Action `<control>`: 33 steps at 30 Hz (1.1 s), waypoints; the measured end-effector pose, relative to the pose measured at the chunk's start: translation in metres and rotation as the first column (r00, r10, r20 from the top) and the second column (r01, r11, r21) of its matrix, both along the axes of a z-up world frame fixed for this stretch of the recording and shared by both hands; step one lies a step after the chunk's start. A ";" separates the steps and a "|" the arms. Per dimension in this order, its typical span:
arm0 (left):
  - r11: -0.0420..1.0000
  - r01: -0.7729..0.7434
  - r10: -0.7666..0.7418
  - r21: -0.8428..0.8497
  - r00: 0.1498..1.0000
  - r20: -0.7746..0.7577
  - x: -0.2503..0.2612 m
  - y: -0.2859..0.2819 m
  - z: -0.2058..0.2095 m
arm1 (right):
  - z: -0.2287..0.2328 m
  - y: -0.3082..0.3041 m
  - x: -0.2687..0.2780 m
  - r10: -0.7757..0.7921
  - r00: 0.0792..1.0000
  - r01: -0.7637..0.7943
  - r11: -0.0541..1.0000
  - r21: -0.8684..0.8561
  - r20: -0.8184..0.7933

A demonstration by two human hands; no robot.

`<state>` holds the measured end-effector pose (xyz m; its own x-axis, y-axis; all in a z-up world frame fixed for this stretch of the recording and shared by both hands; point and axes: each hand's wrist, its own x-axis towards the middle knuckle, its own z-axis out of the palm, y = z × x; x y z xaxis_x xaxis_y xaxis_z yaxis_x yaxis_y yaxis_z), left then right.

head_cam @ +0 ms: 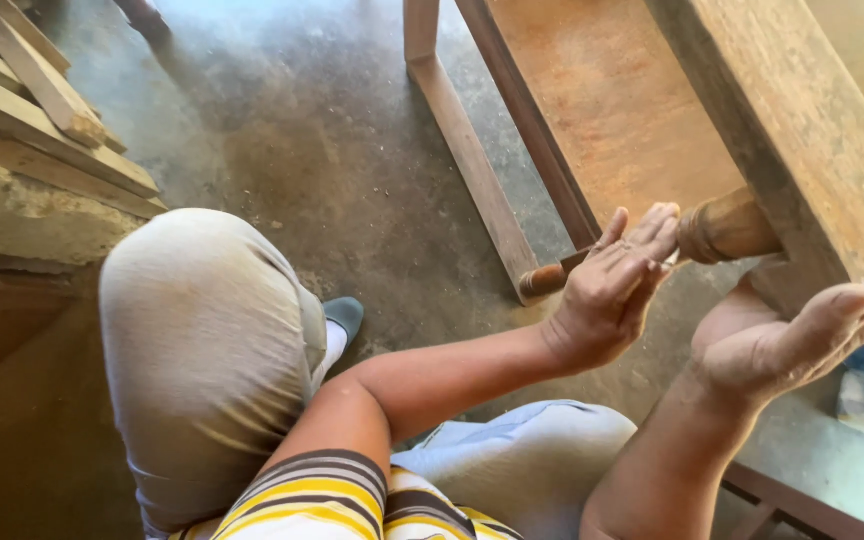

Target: Sanding the legs and frame of a wooden chair using sandpaper

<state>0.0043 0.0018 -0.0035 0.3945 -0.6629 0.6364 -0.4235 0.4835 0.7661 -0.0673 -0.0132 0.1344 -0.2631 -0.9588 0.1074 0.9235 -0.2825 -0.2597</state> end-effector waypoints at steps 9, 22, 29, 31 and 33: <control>0.980 -0.029 0.035 0.196 0.999 -0.026 -0.004 0.020 0.027 | -0.007 -0.005 -0.012 0.207 0.965 -0.170 0.961 -0.220 0.159; 0.998 0.060 -0.058 0.015 0.993 -0.106 0.000 0.007 -0.001 | 0.005 0.002 -0.011 0.110 0.985 -0.108 0.994 0.023 -0.132; 0.998 0.056 -0.053 0.035 0.996 -0.076 0.006 0.012 0.053 | 0.007 -0.002 -0.007 0.114 0.993 -0.114 0.992 -0.049 0.008; 0.994 0.096 -0.094 0.045 0.994 -0.052 0.012 0.006 0.014 | -0.014 -0.010 -0.022 -0.087 0.769 -0.150 0.939 -0.310 -0.634; 0.990 0.135 -0.134 0.045 0.991 -0.011 0.021 0.002 -0.007 | -0.019 -0.014 -0.028 -0.476 0.357 -0.274 0.769 -0.577 -0.804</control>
<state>0.0258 0.0038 -0.0109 0.3045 -0.7382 0.6020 -0.3509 0.5006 0.7914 -0.0958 -0.0275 0.1153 0.2652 -0.5663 0.7804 0.1751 -0.7676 -0.6165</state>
